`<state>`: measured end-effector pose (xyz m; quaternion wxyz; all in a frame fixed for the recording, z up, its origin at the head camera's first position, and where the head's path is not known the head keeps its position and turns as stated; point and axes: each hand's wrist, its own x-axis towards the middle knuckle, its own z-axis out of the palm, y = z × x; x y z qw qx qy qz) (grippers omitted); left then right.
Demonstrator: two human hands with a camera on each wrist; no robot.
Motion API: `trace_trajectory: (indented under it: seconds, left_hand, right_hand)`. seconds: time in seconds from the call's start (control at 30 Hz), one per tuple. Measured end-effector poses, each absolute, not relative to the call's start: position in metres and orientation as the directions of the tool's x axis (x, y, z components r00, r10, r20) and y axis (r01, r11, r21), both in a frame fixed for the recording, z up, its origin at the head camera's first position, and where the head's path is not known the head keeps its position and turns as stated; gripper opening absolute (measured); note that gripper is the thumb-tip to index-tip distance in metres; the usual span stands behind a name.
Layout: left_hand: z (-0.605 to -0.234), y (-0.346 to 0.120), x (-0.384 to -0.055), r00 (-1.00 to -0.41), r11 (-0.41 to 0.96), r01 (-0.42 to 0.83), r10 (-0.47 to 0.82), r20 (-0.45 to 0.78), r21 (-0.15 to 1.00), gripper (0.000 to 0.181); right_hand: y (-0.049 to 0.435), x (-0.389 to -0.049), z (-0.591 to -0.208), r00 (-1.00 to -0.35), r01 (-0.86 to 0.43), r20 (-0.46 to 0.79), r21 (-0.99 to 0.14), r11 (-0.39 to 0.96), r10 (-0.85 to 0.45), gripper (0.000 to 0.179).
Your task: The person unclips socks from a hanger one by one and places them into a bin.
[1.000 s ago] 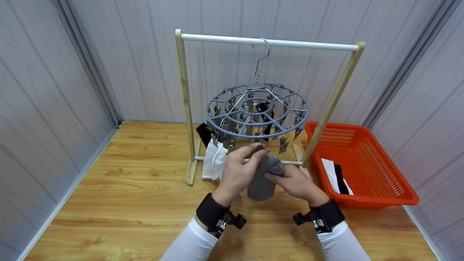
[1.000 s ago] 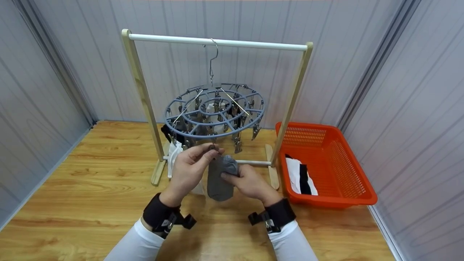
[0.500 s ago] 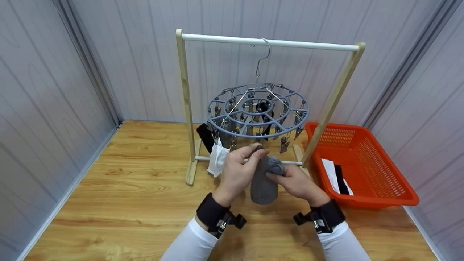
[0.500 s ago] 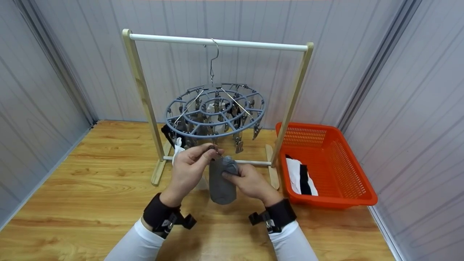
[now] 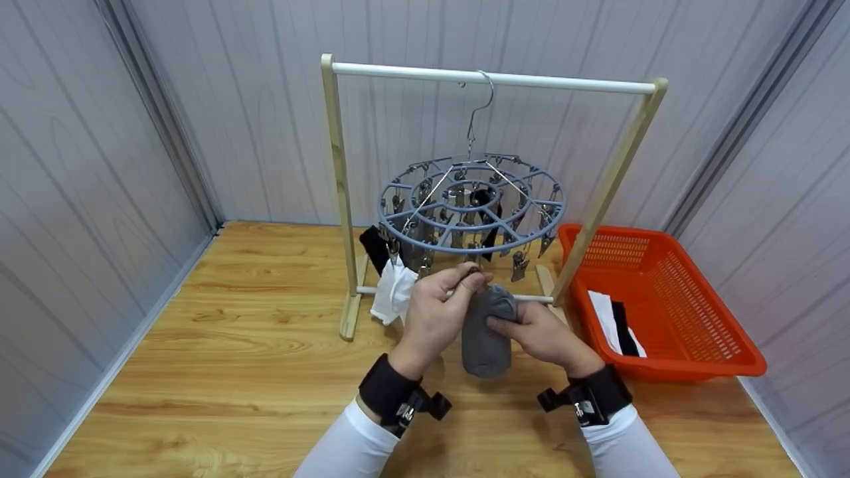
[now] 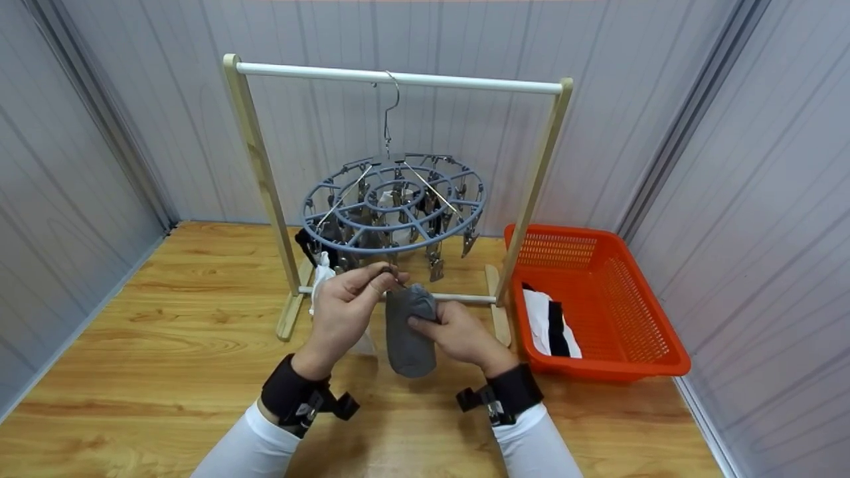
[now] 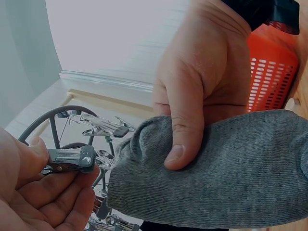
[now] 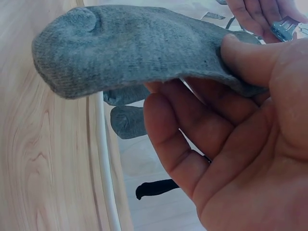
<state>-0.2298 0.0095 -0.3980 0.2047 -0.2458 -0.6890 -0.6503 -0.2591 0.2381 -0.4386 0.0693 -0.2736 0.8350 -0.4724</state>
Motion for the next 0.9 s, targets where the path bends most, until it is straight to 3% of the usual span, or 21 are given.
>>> trace_trajectory:
  seconds: [0.4, 0.6, 0.7, 0.9]
  left_hand:
    - [-0.396, 0.01, -0.229, -0.801, 0.063, 0.599, 0.066, 0.595, 0.798, 0.023]
    - [-0.395, 0.01, -0.227, -0.789, 0.142, 0.614, 0.076, 0.61, 0.776, 0.029]
    - [-0.396, 0.01, -0.227, -0.731, 0.26, 0.672, 0.083, 0.678, 0.693, 0.035]
    - [-0.392, 0.007, -0.224, -0.536, 0.529, 0.742, 0.099, 0.838, 0.412, 0.042]
  right_hand:
    - [0.243, -0.26, -0.439, -0.884, -0.342, 0.116, -0.821, 0.458, -0.453, 0.024]
    - [0.247, -0.261, -0.439, -0.891, -0.319, 0.105, -0.837, 0.444, -0.443, 0.025]
    - [0.248, -0.26, -0.436, -0.901, -0.305, 0.098, -0.837, 0.455, -0.423, 0.028]
    - [0.252, -0.259, -0.432, -0.922, -0.299, 0.108, -0.81, 0.505, -0.372, 0.03]
